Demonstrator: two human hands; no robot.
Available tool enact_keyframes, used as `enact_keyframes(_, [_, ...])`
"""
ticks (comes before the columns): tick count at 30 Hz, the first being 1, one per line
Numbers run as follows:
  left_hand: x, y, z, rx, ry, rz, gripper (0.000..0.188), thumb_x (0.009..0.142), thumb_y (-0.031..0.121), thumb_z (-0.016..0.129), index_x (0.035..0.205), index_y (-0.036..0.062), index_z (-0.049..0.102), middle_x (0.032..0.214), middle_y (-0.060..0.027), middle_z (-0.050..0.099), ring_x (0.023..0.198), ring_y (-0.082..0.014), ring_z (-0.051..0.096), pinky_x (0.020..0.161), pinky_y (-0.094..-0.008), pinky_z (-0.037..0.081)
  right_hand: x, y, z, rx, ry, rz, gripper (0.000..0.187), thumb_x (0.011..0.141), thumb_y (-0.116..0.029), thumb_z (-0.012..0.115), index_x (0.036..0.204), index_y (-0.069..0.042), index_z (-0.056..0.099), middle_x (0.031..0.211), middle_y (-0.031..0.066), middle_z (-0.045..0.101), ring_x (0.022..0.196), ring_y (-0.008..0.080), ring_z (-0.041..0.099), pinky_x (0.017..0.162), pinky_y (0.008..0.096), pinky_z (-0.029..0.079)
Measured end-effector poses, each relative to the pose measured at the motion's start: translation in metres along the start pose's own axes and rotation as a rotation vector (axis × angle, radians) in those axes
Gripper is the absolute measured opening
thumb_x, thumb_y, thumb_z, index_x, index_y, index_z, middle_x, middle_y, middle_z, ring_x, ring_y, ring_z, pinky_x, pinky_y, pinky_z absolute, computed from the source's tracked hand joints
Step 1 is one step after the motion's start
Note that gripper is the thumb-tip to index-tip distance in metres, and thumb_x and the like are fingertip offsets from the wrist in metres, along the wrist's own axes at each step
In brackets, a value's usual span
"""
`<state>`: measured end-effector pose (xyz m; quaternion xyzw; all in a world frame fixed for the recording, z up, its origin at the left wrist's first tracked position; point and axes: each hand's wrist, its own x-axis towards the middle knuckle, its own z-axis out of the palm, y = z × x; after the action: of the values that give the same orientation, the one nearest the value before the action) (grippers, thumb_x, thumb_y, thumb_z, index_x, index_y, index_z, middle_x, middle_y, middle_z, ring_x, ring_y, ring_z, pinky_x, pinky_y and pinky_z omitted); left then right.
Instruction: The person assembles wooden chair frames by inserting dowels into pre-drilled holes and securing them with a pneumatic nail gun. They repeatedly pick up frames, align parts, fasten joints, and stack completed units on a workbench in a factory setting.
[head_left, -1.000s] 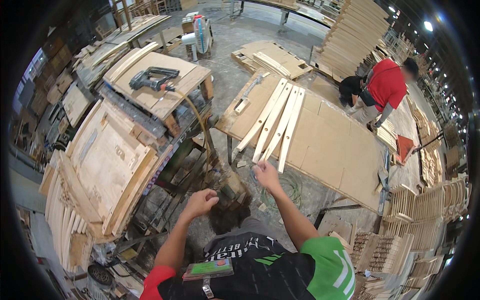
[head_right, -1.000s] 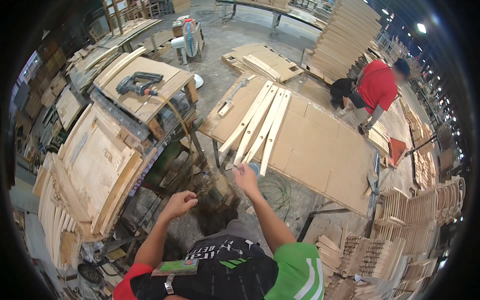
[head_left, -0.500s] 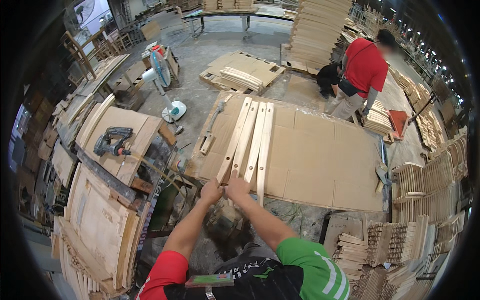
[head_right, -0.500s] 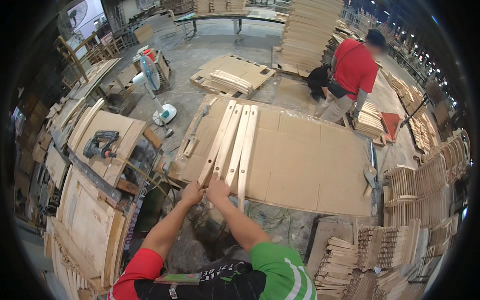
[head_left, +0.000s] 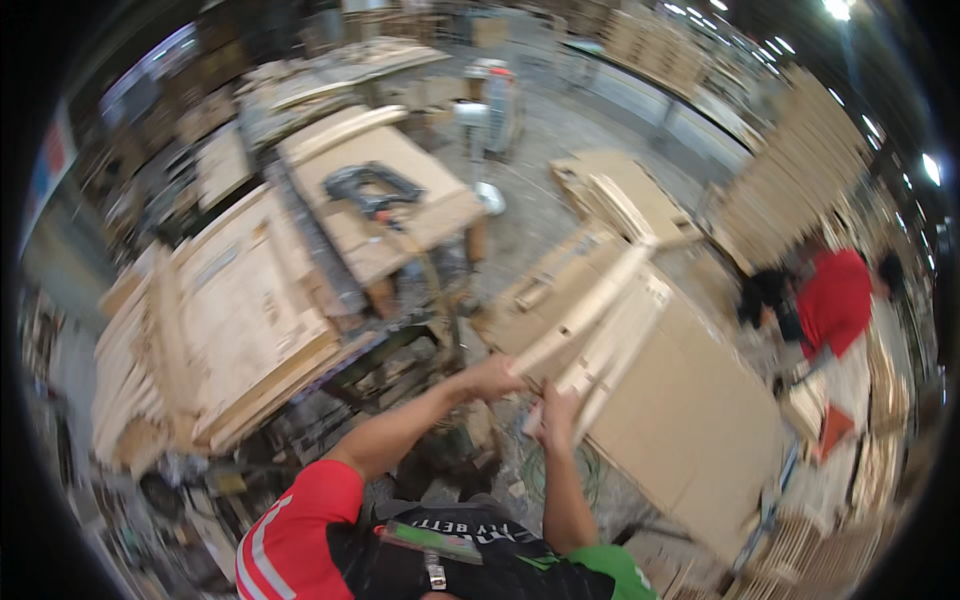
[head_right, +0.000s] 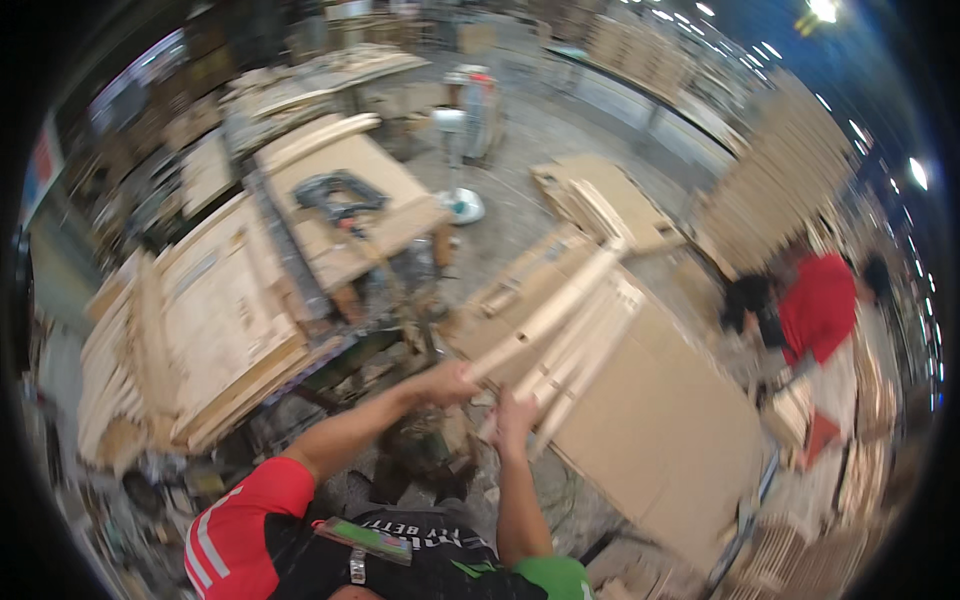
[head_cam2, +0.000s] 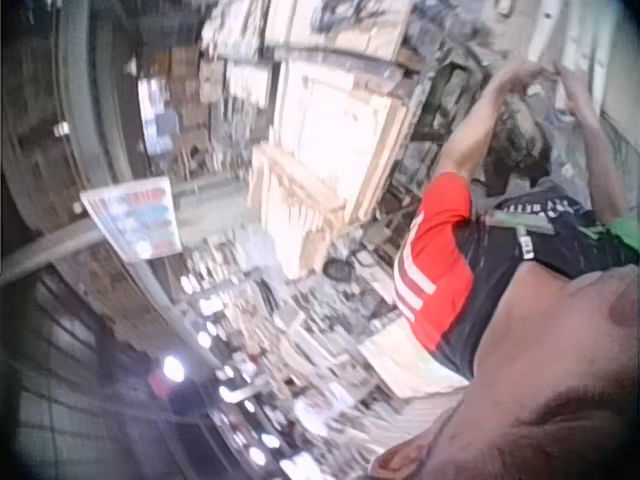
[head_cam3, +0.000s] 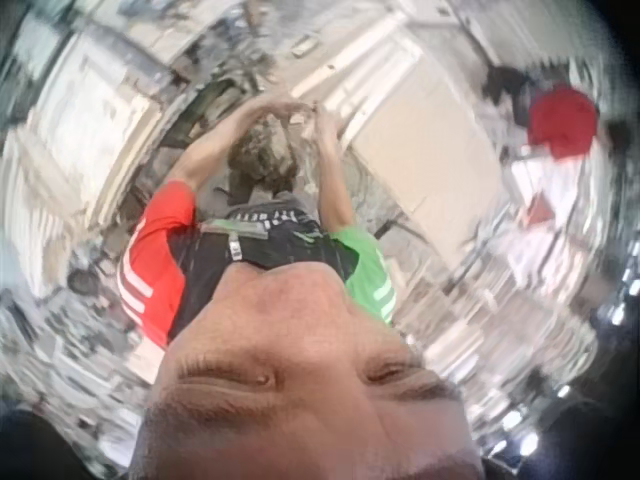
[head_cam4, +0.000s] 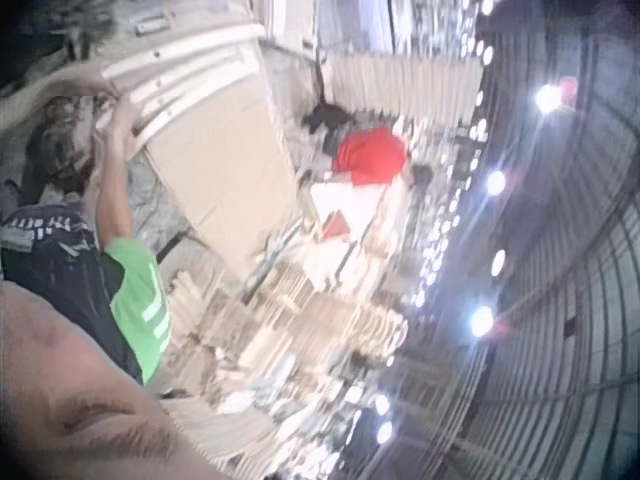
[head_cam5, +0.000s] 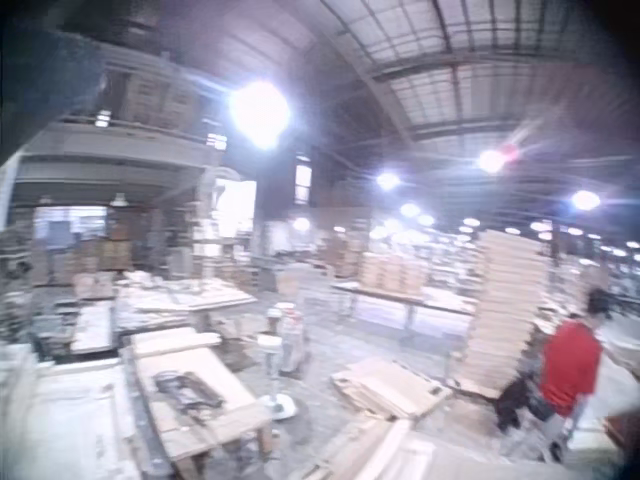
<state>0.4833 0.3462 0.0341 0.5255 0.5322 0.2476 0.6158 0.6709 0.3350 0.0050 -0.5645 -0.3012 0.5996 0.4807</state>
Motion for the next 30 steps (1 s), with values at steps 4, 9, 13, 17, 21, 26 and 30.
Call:
enact_keyframes(4, [-0.107,-0.008,-0.028,-0.109,0.062,0.226,0.038,0.093,0.025,0.081,0.123,0.0057,0.066,0.088,0.0035,0.065,0.075,-0.0068,0.058,0.063,-0.027,0.048,-0.043,0.008,0.01,-0.325,0.032,-0.273,0.042,0.098,-0.013,0.073,0.13,0.004,0.051,0.078,0.0068,0.059,0.052,0.0158,0.054,0.044,0.0323,0.046])
enact_keyframes(9, [-0.244,-0.019,-0.085,-0.202,0.392,0.455,0.047,0.097,0.039,0.081,0.123,0.0047,0.064,0.1,0.0019,0.063,0.09,-0.0076,0.056,0.077,-0.0274,0.049,-0.116,-0.031,0.097,-0.391,-0.125,-0.457,0.043,0.1,-0.014,0.07,0.134,0.002,0.05,0.083,0.0086,0.06,0.055,0.0143,0.053,0.046,0.0309,0.045])
enact_keyframes(13, [-0.341,-0.043,-0.137,-0.031,0.754,0.366,0.057,0.099,0.055,0.075,0.122,0.0031,0.065,0.098,-0.0048,0.067,0.091,-0.0136,0.062,0.08,-0.0336,0.052,-0.134,-0.021,0.164,-0.379,-0.408,-0.625,0.042,0.098,-0.015,0.074,0.131,0.0,0.054,0.092,0.0063,0.06,0.057,0.0124,0.052,0.048,0.0281,0.044])
enact_keyframes(17, [-0.432,-0.077,-0.166,0.117,1.106,0.045,0.057,0.099,0.054,0.072,0.121,0.0014,0.066,0.1,-0.0218,0.073,0.094,-0.0316,0.072,0.084,-0.043,0.055,-0.148,0.002,0.229,-0.413,-0.645,-0.602,0.034,0.095,-0.013,0.077,0.122,-0.002,0.058,0.09,0.0032,0.059,0.058,0.0107,0.052,0.05,0.0266,0.044])
enact_keyframes(21, [-0.501,-0.128,-0.163,0.101,1.362,-0.03,0.057,0.1,0.046,0.072,0.133,0.0005,0.064,0.106,-0.0232,0.074,0.097,-0.0333,0.073,0.087,-0.0425,0.055,-0.17,0.021,0.294,-0.642,-0.726,-0.647,0.021,0.093,-0.01,0.075,0.106,-0.002,0.061,0.074,0.0003,0.057,0.056,0.0096,0.052,0.05,0.0299,0.043])
enact_keyframes(26, [-0.519,-0.197,-0.159,-0.08,1.428,-0.193,0.048,0.1,0.041,0.073,0.128,0.0015,0.069,0.101,-0.0185,0.076,0.093,-0.0285,0.073,0.086,-0.0407,0.056,-0.159,0.032,0.358,-0.898,-0.727,-0.653,0.033,0.085,-0.02,0.081,0.106,0.001,0.067,0.086,0.0197,0.071,0.082,0.0333,0.072,0.078,0.0443,0.055])
enact_keyframes(30, [-0.514,-0.206,-0.174,-0.128,1.475,-0.185,0.045,0.1,0.039,0.073,0.126,0.0024,0.071,0.097,-0.0173,0.077,0.091,-0.0281,0.074,0.084,-0.0404,0.056,-0.129,0.027,0.393,-0.986,-0.718,-0.814,0.036,0.084,-0.025,0.081,0.107,0.001,0.069,0.089,0.0233,0.074,0.085,0.0407,0.073,0.078,0.047,0.057])
